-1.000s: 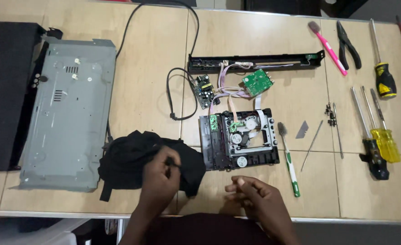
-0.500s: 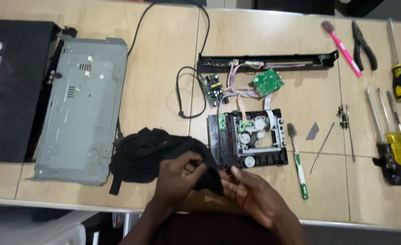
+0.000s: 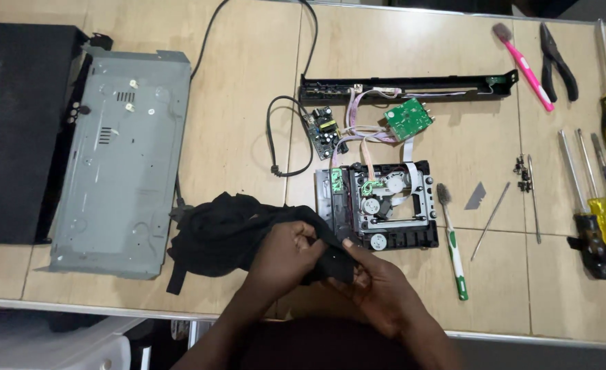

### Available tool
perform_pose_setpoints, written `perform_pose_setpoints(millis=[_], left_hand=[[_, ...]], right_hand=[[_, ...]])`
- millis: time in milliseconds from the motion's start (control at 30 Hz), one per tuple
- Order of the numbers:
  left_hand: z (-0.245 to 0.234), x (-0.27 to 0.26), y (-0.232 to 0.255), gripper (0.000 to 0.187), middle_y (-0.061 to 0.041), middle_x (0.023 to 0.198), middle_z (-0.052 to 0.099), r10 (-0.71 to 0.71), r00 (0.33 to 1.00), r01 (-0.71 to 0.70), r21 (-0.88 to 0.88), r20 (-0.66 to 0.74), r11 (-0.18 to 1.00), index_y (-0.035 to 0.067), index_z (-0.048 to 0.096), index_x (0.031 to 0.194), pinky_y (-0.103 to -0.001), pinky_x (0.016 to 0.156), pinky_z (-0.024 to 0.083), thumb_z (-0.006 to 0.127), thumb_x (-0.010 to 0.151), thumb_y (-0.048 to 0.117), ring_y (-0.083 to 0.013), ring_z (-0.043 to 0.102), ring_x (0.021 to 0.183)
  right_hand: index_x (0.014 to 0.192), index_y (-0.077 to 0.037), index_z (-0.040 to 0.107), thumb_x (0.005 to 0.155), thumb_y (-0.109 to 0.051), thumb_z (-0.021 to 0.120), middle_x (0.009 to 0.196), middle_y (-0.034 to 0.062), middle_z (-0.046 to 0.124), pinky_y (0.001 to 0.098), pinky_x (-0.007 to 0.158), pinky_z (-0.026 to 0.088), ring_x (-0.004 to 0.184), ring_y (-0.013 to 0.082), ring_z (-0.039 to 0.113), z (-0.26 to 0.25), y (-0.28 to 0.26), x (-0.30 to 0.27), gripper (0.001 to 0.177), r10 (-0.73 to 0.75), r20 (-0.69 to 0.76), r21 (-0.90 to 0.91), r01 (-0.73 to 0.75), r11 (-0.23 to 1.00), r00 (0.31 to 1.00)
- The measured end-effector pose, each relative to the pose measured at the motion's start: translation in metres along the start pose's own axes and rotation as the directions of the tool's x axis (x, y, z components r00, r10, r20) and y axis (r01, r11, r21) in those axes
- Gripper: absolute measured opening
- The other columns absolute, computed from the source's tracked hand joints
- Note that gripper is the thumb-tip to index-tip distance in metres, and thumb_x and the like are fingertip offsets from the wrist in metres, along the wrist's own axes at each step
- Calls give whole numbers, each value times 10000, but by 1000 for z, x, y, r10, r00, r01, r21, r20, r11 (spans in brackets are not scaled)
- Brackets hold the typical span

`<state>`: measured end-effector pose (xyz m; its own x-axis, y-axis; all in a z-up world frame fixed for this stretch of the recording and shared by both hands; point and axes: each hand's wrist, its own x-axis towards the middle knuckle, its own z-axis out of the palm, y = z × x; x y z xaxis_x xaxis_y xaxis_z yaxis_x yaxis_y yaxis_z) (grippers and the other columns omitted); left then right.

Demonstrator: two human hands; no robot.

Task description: The person cleans the internal components of a disassembled electronic device, likely a DVD player, using a toothbrush to scrub various parts. They then use a black cloth to wipe the device and continue cleaning with the toothbrush.

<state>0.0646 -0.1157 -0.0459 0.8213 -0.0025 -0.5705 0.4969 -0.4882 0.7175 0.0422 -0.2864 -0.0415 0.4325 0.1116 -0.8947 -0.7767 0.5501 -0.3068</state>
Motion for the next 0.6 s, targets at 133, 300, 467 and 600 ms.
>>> perform_pose_setpoints(millis=[133, 300, 467, 600], left_hand=[[10, 8, -7, 105, 35, 518, 561, -21, 1000, 22, -130, 11, 991, 133, 718, 806, -319, 498, 319, 719, 827, 235, -57, 464, 487], [10, 18, -8, 104, 40, 533, 570, -2, 999, -4, -111, -54, 994, 132, 726, 866, -345, 528, 355, 696, 836, 227, -81, 489, 504], [9, 40, -3, 48, 27, 506, 490, 27, 994, -51, -241, -101, 969, 98, 613, 840, -337, 486, 304, 644, 851, 133, -82, 392, 470], [9, 64, -2, 63, 33, 509, 452, 84, 982, -126, -257, -170, 958, 106, 609, 810, -340, 481, 270, 663, 834, 124, -75, 357, 486]], right_hand=[[1088, 32, 703, 941, -226, 694, 1042, 160, 728, 354, 759, 562, 921, 260, 670, 3, -1, -4, 297, -32, -45, -78, 29, 997, 998], [1053, 23, 736, 908, -241, 735, 946, 163, 746, 299, 632, 524, 725, 264, 655, -9, 8, 9, 300, -90, 9, -101, 90, 991, 996], [1122, 157, 711, 944, -161, 648, 1184, 292, 779, 329, 800, 515, 959, 304, 716, 0, -6, -9, 370, -2, 8, -181, 4, 983, 1000], [1103, 155, 718, 943, -204, 639, 1179, 291, 790, 315, 784, 542, 984, 301, 742, -8, -3, -1, 400, -6, 82, -202, 22, 979, 997]])
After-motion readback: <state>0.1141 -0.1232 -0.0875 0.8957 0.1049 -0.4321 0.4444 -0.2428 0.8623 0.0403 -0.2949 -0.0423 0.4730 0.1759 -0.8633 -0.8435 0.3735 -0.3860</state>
